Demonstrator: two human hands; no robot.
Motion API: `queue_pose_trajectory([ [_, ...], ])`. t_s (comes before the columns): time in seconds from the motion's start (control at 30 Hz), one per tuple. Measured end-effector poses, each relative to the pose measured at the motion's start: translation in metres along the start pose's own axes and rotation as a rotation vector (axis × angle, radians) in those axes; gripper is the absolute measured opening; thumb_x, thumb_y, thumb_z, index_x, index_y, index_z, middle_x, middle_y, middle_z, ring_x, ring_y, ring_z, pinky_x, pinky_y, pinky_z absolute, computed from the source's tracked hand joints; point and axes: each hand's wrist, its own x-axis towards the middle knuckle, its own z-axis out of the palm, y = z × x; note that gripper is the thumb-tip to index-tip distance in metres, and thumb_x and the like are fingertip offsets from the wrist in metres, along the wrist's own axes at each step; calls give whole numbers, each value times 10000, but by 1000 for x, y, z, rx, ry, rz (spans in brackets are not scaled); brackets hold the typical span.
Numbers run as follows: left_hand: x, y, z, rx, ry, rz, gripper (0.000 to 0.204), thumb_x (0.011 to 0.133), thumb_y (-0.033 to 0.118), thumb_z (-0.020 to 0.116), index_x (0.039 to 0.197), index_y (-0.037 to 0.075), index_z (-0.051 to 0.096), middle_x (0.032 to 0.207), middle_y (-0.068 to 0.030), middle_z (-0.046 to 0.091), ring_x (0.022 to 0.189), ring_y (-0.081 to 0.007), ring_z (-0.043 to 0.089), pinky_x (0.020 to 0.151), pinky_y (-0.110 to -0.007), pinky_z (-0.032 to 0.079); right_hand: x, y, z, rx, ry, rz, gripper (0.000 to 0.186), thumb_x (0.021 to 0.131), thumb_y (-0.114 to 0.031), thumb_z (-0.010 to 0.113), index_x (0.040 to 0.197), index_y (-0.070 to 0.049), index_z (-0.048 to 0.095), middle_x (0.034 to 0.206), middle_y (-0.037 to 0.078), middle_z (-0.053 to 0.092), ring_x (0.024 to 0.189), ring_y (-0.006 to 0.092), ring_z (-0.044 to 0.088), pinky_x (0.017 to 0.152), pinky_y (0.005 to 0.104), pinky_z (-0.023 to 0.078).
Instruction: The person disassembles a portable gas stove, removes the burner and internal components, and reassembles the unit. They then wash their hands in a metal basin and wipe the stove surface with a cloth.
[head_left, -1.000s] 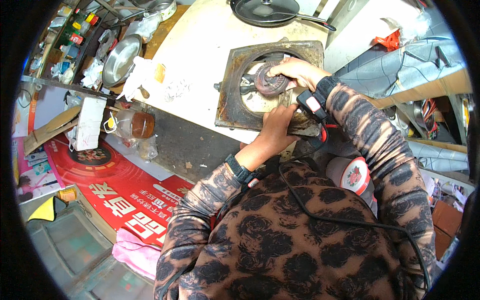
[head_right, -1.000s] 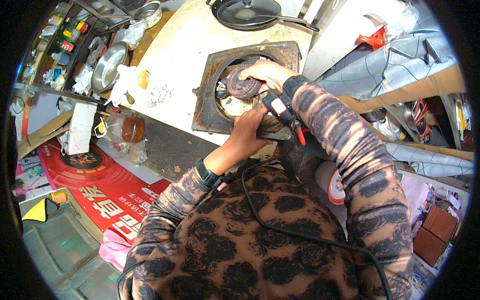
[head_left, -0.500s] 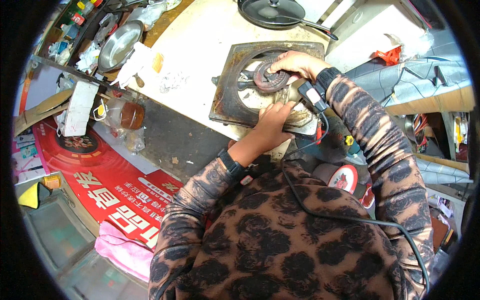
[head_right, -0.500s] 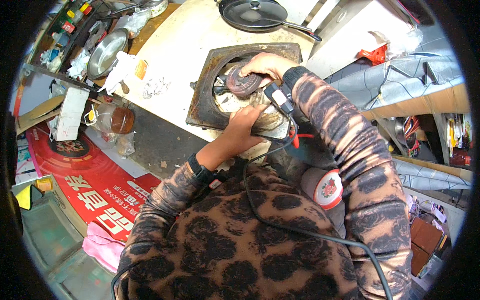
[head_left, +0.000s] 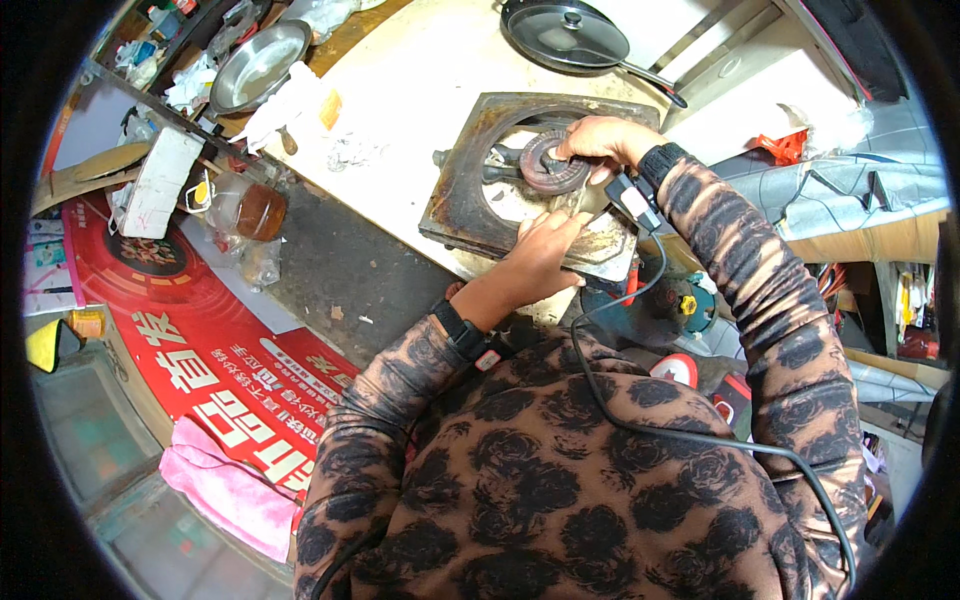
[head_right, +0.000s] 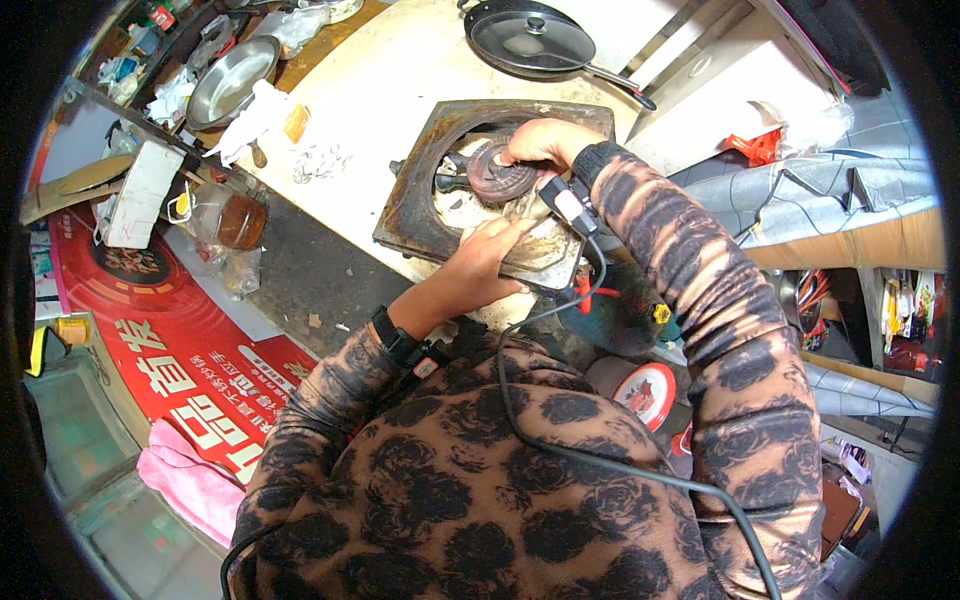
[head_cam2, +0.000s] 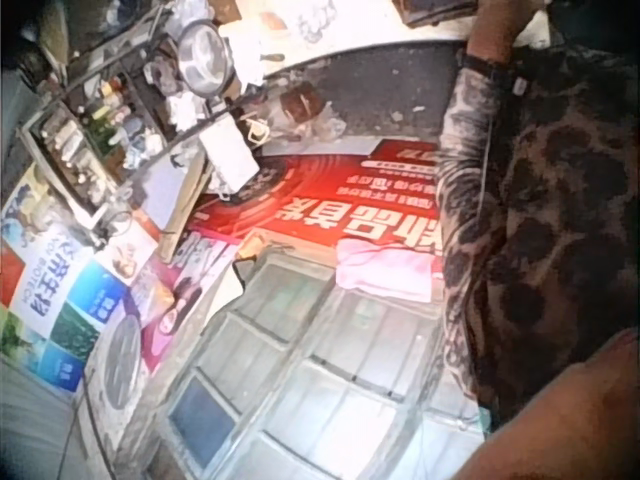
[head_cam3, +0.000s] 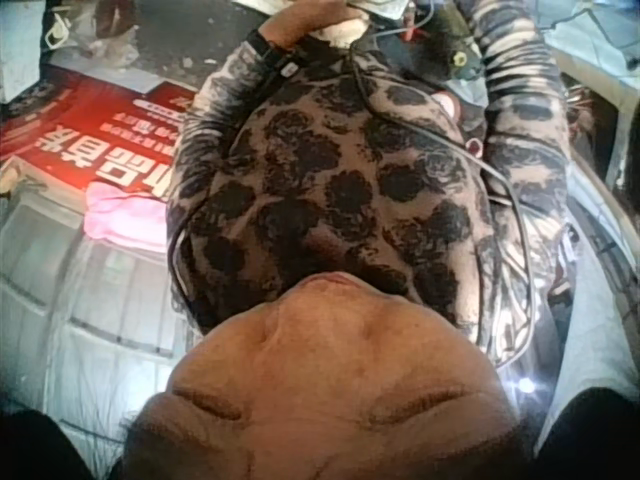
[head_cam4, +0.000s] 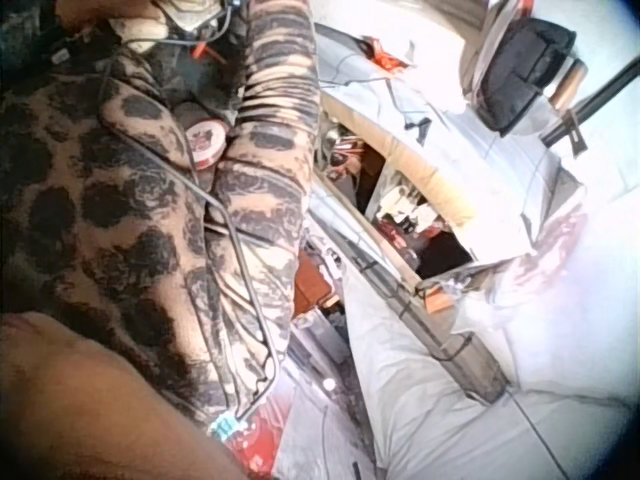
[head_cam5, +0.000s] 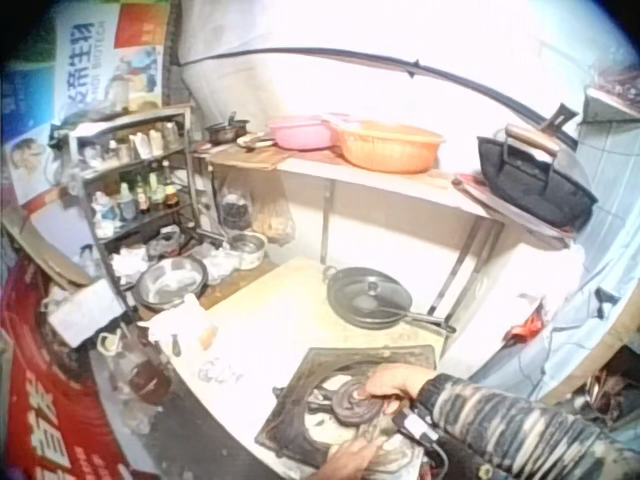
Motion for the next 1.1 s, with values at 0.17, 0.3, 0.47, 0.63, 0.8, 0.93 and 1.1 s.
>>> queue_pose_trajectory([
  [0.17,-3,1,0,12,-20,-19,886,660,109,846,1448,27,448,1222,-186,555,1188,-393,522,1044,-489,364,8,-2,-5,-87,-107,92,320,920,-308,733,1138,-85,659,968,27,650,712,132,618,581,308,600],
  [0.3,-6,0,4,29,-17,-6,894,660,113,852,1451,32,444,1221,-187,553,1193,-401,516,1044,-491,363,13,5,-6,-85,-148,85,297,914,-319,746,1110,-111,666,911,1,635,707,121,600,572,301,587],
  [0.47,-6,-4,13,62,-42,-17,910,663,134,844,1475,51,442,1211,-180,551,1169,-392,523,1000,-480,385,5,6,-3,-144,-101,60,520,878,-325,763,1299,-69,598,999,41,642,700,138,611,537,303,585],
  [0.63,-7,-6,27,175,-103,-36,964,645,170,876,1479,74,402,1174,-164,547,1150,-385,522,952,-481,382,-14,19,-1,-188,77,-57,881,846,-430,776,1534,-27,399,1234,189,663,657,220,677,482,303,565],
  [0.8,-9,-1,30,197,-174,-65,925,648,120,859,1467,68,433,1142,-167,557,1121,-384,527,945,-467,388,-37,99,-7,-60,739,-400,480,870,-327,759,1166,29,631,1027,156,668,838,250,644,792,371,523],
  [0.93,-8,4,24,159,-222,-105,896,667,65,845,1466,54,440,1164,-170,570,1150,-376,533,995,-450,384,-54,178,22,288,796,-335,484,918,-409,721,1150,1,609,1095,138,637,1013,270,640,874,389,526],
  [1.1,-6,1,8,235,-324,-161,880,674,57,853,1453,67,444,1196,-162,573,1169,-361,534,1027,-433,380,-59,217,81,994,22,-267,735,991,-536,603,1481,-13,436,1442,124,513,1306,233,503,998,434,490],
])
